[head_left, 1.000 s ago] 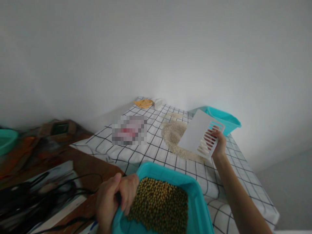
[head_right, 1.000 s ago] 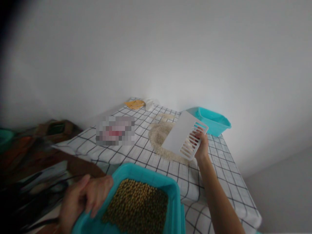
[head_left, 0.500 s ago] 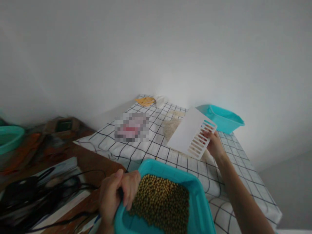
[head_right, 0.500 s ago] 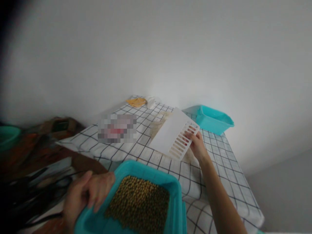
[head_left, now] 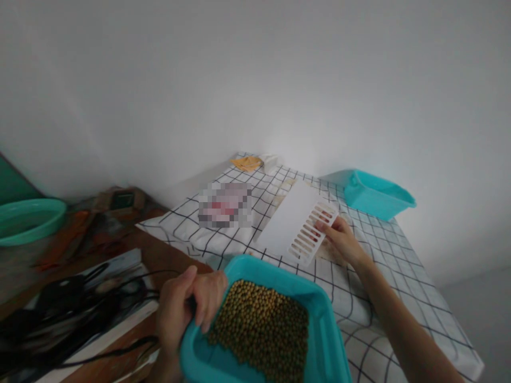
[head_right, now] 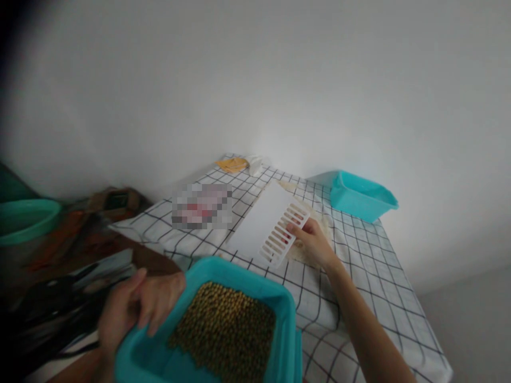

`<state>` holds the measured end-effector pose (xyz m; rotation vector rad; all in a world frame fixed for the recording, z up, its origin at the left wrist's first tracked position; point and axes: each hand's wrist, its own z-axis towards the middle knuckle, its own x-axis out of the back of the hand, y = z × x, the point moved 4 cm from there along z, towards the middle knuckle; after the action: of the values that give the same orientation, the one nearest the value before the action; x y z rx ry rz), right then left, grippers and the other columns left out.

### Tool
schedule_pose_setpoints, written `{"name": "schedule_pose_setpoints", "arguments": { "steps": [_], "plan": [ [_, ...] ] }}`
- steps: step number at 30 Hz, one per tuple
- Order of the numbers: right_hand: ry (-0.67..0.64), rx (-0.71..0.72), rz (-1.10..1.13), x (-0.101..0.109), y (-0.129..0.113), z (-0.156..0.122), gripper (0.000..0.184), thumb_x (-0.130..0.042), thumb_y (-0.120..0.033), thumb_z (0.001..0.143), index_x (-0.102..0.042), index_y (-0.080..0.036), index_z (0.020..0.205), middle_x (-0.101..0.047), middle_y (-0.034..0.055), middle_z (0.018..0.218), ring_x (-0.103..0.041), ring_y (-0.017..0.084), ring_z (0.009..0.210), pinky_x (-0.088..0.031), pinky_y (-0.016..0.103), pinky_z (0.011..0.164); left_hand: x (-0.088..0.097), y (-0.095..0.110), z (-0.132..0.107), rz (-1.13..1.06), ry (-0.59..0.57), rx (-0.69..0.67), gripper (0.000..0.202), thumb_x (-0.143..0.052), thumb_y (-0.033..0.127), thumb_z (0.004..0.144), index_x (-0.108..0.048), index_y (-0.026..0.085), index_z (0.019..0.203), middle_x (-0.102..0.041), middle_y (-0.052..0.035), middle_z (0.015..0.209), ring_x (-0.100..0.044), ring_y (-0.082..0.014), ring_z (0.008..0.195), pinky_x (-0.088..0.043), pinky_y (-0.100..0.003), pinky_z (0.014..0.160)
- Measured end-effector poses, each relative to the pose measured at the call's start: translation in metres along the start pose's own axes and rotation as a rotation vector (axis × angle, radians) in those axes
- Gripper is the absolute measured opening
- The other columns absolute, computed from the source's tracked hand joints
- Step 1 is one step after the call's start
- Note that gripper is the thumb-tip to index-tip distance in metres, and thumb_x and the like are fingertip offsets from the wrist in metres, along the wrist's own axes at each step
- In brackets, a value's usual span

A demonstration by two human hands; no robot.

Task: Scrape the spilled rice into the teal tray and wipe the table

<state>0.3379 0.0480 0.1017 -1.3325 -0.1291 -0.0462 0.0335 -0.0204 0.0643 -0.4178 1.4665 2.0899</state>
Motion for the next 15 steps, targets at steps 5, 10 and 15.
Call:
{"name": "schedule_pose_setpoints", "arguments": {
  "steps": [5, 10, 15],
  "plan": [
    [-0.015, 0.016, -0.004, -0.008, -0.005, -0.001, 0.028, -0.075, -0.048, 0.079, -0.071, -0.02, 0.079, -0.073, 0.0022, 0.075, -0.069, 0.019, 0.069, -0.058, 0.033, 0.069, 0.009, 0.007, 0.008, 0.009, 0.017, -0.019, 0.059, -0.046, 0.036, 0.094, -0.055, 0.023, 0.038, -0.047, 0.0009, 0.028, -0.045, -0.0125, 0.031, -0.042, -0.032, 0.051],
    [-0.09, -0.016, 0.02, -0.016, -0.003, 0.0, 0.027, -0.075, -0.047, 0.08, -0.072, -0.021, 0.081, -0.073, 0.0018, 0.077, -0.069, 0.018, 0.07, -0.058, 0.032, 0.07, 0.013, 0.01, 0.012, -0.007, 0.004, -0.003, 0.061, -0.045, 0.033, 0.094, -0.053, 0.021, 0.035, -0.048, 0.0004, 0.029, -0.047, -0.0118, 0.031, -0.046, -0.033, 0.057],
    [-0.201, -0.077, 0.065, -0.022, 0.002, -0.001, 0.024, -0.075, -0.043, 0.081, -0.074, -0.021, 0.09, -0.075, 0.0023, 0.087, -0.069, 0.017, 0.078, -0.057, 0.031, 0.076, 0.022, 0.01, 0.013, -0.02, 0.023, 0.045, 0.059, -0.045, 0.035, 0.092, -0.051, 0.021, 0.035, -0.048, 0.0007, 0.029, -0.044, -0.0102, 0.031, -0.044, -0.031, 0.054]
  ]
}}
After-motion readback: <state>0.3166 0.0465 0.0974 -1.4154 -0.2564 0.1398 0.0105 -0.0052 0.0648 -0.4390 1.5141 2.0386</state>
